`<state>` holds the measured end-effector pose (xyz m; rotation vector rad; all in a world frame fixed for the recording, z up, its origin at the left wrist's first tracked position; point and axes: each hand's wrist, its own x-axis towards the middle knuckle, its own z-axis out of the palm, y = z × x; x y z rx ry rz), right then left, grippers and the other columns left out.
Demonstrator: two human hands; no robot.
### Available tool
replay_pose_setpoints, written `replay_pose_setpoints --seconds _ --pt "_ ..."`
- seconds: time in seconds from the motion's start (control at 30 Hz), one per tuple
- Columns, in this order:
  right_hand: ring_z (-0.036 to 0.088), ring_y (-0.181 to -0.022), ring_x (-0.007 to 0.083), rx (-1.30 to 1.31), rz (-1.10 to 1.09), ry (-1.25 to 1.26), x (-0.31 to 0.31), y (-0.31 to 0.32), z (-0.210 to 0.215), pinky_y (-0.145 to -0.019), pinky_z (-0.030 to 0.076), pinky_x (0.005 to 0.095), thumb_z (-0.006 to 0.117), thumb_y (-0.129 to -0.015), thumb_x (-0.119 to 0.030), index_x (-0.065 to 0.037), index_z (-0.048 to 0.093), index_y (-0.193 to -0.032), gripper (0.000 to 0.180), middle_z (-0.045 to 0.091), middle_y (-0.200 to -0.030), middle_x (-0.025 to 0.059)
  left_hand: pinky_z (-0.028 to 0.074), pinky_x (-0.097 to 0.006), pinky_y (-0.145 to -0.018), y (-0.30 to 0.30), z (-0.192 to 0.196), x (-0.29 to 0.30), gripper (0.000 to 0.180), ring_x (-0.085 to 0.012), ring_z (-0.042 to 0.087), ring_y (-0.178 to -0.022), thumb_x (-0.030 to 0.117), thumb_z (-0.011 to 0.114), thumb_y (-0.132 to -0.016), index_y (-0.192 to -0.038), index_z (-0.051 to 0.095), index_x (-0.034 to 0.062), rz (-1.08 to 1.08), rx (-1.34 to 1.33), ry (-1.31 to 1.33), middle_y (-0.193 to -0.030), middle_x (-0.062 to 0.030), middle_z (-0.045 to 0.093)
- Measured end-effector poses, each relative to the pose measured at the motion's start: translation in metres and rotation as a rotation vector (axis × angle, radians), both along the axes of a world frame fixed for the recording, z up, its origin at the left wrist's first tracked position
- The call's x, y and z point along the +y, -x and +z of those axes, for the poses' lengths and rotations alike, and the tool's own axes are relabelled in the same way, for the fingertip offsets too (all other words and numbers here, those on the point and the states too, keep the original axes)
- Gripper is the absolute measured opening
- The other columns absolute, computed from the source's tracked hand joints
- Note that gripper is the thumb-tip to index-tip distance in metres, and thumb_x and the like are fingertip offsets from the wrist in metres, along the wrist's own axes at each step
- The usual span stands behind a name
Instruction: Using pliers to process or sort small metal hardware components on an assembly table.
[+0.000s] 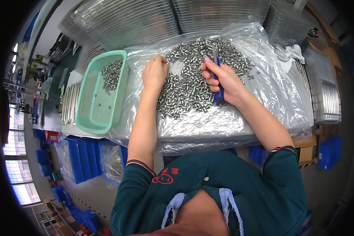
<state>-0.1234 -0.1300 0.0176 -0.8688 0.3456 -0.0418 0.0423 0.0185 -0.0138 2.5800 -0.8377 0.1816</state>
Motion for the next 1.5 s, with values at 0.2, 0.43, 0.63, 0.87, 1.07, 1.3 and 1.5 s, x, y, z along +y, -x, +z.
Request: replay_pose_setpoints --seconds 0.2,0.43,0.63,0.87,1.07,1.3,1.5 --pt "0.034 -0.046 -0.0008 0.023 0.025 0.004 0.001 -0.002 0.0 -0.037 0.028 0.013 0.049 -0.09 -0.027 -0.005 0.052 -0.089 0.022 0.046 -0.066 -0.0041 0.045 -0.041 -0.071 0.004 0.003 -0.002 0.017 -0.03 0.057 -0.085 0.021 0.061 -0.077 -0.088 0.057 0.0081 0.0 -0.014 -0.03 -0.088 -0.012 0.058" --pt "0.034 -0.046 -0.0011 0.024 0.036 0.02 0.003 -0.002 0.0 -0.037 0.028 0.0126 0.05 -0.09 -0.026 -0.004 0.053 -0.091 0.022 0.047 -0.066 -0.0043 0.044 -0.042 -0.073 0.006 0.006 0.001 0.017 -0.0304 0.057 -0.084 0.02 0.064 -0.074 -0.084 0.058 0.0084 0.003 0.023 -0.026 -0.086 -0.0122 0.059" --pt "0.034 -0.047 -0.0014 -0.001 0.039 0.022 0.003 0.0 0.002 -0.038 0.027 0.0121 0.052 -0.089 -0.025 -0.004 0.054 -0.094 0.022 0.047 -0.067 -0.005 0.046 -0.032 -0.068 0.027 0.025 -0.015 0.018 -0.0209 0.059 -0.077 0.013 0.063 -0.077 -0.092 0.058 0.0055 -0.327 0.166 0.46 -0.086 -0.0081 0.062" --pt "0.036 -0.047 -0.0019 0.021 -0.003 0.024 0.003 0.0 0.0 -0.036 0.026 0.0121 0.057 -0.086 -0.022 -0.008 0.052 -0.085 0.015 0.048 -0.068 -0.0043 0.045 -0.024 -0.078 0.056 0.029 -0.023 0.032 -0.0127 0.058 -0.093 0.002 0.058 -0.082 -0.113 0.051 0.0012 -0.582 0.613 0.783 -0.098 -0.009 0.062" --pt "0.036 -0.047 -0.0021 -0.017 -0.011 -0.05 0.003 0.001 0.003 -0.036 0.027 0.0119 0.059 -0.085 -0.028 -0.009 0.051 -0.082 0.022 0.048 -0.067 -0.0042 0.047 -0.025 -0.066 0.057 0.023 -0.025 0.038 -0.0149 0.062 -0.08 0.008 0.064 -0.077 -0.114 0.053 0.0067 -0.611 0.306 0.764 -0.092 -0.006 0.065" --pt "0.034 -0.047 -0.0019 0.02 0.012 -0.008 0.002 -0.003 -0.004 -0.036 0.026 0.0118 0.052 -0.089 -0.031 -0.007 0.052 -0.087 0.025 0.046 -0.067 -0.0049 0.046 -0.027 -0.062 0.061 0.026 -0.028 0.037 -0.0139 0.057 -0.068 0.005 0.067 -0.073 -0.109 0.056 0.0056 -0.621 0.082 0.732 -0.078 -0.0036 0.063" --pt "0.033 -0.047 -0.0015 -0.019 0.042 -0.177 -0.005 0.0 -0.004 -0.036 0.026 0.0128 0.047 -0.091 -0.029 -0.001 0.052 -0.101 0.03 0.044 -0.066 -0.0057 0.044 -0.024 -0.06 0.041 0.019 -0.006 0.023 -0.0105 0.054 -0.065 0.006 0.061 -0.079 -0.101 0.056 0.0047 -0.353 0.469 0.661 -0.076 -0.0032 0.058"
